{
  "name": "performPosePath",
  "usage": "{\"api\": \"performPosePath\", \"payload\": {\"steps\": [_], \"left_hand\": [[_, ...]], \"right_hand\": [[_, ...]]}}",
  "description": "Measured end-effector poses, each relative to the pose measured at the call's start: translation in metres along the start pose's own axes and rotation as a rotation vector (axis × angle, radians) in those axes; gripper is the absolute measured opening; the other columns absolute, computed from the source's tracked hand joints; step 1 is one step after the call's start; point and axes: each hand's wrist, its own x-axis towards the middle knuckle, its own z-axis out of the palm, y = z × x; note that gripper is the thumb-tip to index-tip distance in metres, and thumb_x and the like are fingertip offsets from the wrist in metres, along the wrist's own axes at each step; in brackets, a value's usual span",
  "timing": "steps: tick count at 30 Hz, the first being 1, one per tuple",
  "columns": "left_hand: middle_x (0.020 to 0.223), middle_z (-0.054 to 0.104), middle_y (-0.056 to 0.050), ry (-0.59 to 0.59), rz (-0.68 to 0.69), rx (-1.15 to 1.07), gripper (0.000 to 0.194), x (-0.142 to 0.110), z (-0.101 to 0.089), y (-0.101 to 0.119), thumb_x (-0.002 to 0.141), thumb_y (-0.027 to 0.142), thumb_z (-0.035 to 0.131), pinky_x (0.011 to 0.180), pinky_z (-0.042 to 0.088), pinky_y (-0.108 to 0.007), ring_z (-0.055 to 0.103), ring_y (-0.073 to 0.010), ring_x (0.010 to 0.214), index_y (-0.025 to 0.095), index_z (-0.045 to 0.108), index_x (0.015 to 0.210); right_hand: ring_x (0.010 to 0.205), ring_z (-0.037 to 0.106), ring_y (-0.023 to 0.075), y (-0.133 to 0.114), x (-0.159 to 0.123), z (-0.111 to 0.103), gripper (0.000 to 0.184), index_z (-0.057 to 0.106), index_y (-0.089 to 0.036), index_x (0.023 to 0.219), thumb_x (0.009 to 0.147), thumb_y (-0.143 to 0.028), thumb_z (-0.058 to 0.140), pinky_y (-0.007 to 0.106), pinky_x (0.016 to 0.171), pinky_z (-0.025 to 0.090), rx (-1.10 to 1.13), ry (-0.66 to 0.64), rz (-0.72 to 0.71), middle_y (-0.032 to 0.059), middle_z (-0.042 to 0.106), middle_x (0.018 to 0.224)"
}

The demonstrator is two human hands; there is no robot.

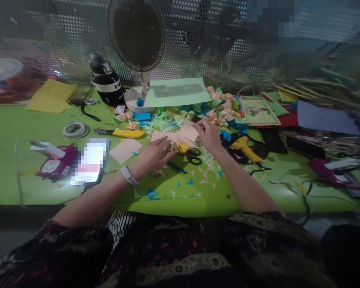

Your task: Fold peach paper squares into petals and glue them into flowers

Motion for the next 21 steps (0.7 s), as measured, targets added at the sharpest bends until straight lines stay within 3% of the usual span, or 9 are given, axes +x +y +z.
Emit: {"api": "performPosePath", "payload": {"steps": [2, 4, 8, 10, 12, 16, 19, 20, 21], "left_hand": [[0.14, 0.058, -0.018, 0.146, -0.03, -0.124, 0.05, 0.005, -0.007, -0.004, 0.095, 0.047, 0.05, 0.107, 0.045, -0.048, 0.056, -0.0305, 0.129, 0.014, 0.057, 0.132], [0.135, 0.062, -0.018, 0.207, -0.112, -0.306, 0.051, 0.01, -0.012, -0.006, 0.091, 0.047, 0.058, 0.105, 0.047, -0.047, 0.058, -0.0297, 0.126, 0.014, 0.058, 0.13], [0.126, 0.066, -0.018, 0.092, -0.237, -0.863, 0.057, 0.017, -0.013, -0.003, 0.082, 0.044, 0.07, 0.093, 0.054, -0.038, 0.065, -0.0255, 0.114, 0.012, 0.059, 0.128], [0.109, 0.073, -0.014, -0.025, -0.235, -1.042, 0.048, 0.017, -0.011, 0.0, 0.079, 0.044, 0.074, 0.081, 0.055, -0.032, 0.069, -0.0206, 0.094, 0.011, 0.068, 0.113], [0.088, 0.074, -0.009, -0.072, -0.248, -1.098, 0.036, 0.014, -0.009, -0.001, 0.077, 0.045, 0.075, 0.067, 0.052, -0.026, 0.066, -0.0153, 0.075, 0.012, 0.073, 0.092], [0.069, 0.068, -0.003, 0.052, -0.347, -1.099, 0.028, 0.008, -0.014, -0.009, 0.074, 0.04, 0.08, 0.054, 0.042, -0.022, 0.056, -0.0102, 0.06, 0.013, 0.072, 0.075], [0.065, 0.062, 0.0, 0.084, -0.425, -1.193, 0.027, 0.006, -0.02, -0.012, 0.074, 0.039, 0.08, 0.053, 0.042, -0.022, 0.051, -0.0079, 0.056, 0.014, 0.069, 0.071], [0.063, 0.059, 0.001, 0.076, -0.444, -1.236, 0.029, 0.005, -0.021, -0.011, 0.074, 0.038, 0.08, 0.054, 0.044, -0.022, 0.049, -0.0073, 0.055, 0.014, 0.066, 0.068], [0.06, 0.055, 0.003, 0.066, -0.458, -1.276, 0.031, 0.005, -0.021, -0.01, 0.074, 0.039, 0.081, 0.056, 0.047, -0.023, 0.047, -0.0069, 0.054, 0.015, 0.062, 0.064]], "right_hand": [[0.074, 0.057, 0.0202, -0.003, 0.0, -0.005, 0.039, 0.057, -0.021, 0.076, 0.094, -0.055, 0.049, 0.031, 0.072, 0.041, 0.048, 0.103, -0.013, 0.0053, 0.065, 0.077], [0.068, 0.053, 0.0178, -0.009, 0.0, -0.009, 0.046, 0.056, -0.022, 0.074, 0.09, -0.064, 0.05, 0.03, 0.068, 0.041, 0.151, 0.119, -0.001, 0.0025, 0.059, 0.07], [0.059, 0.047, 0.0135, -0.033, -0.011, -0.014, 0.055, 0.058, -0.02, 0.074, 0.082, -0.075, 0.054, 0.027, 0.056, 0.037, 0.458, -0.188, 0.027, -0.001, 0.053, 0.064], [0.061, 0.048, 0.0135, -0.048, -0.019, -0.017, 0.055, 0.062, -0.019, 0.076, 0.083, -0.073, 0.053, 0.026, 0.056, 0.037, 0.502, -0.33, -0.011, -0.0001, 0.056, 0.067], [0.063, 0.05, 0.0138, -0.058, -0.025, -0.023, 0.051, 0.065, -0.018, 0.077, 0.086, -0.067, 0.053, 0.027, 0.058, 0.038, 0.465, -0.385, -0.064, 0.001, 0.06, 0.069], [0.059, 0.054, 0.0139, -0.055, -0.02, -0.048, 0.041, 0.065, -0.018, 0.075, 0.091, -0.054, 0.053, 0.027, 0.059, 0.04, 0.332, -0.429, -0.045, 0.0018, 0.063, 0.064], [0.06, 0.058, 0.0151, -0.045, -0.014, -0.067, 0.032, 0.07, -0.02, 0.075, 0.08, -0.052, 0.067, 0.027, 0.058, 0.041, 0.282, -0.926, -0.149, 0.0018, 0.067, 0.067], [0.06, 0.059, 0.0157, -0.044, -0.014, -0.071, 0.03, 0.072, -0.021, 0.08, 0.076, -0.05, 0.073, 0.027, 0.057, 0.041, 0.256, -0.974, -0.158, 0.0016, 0.067, 0.068], [0.06, 0.06, 0.0162, -0.045, -0.015, -0.072, 0.03, 0.074, -0.022, 0.087, 0.074, -0.048, 0.075, 0.027, 0.057, 0.041, 0.227, -0.934, -0.163, 0.0015, 0.068, 0.069]]}}
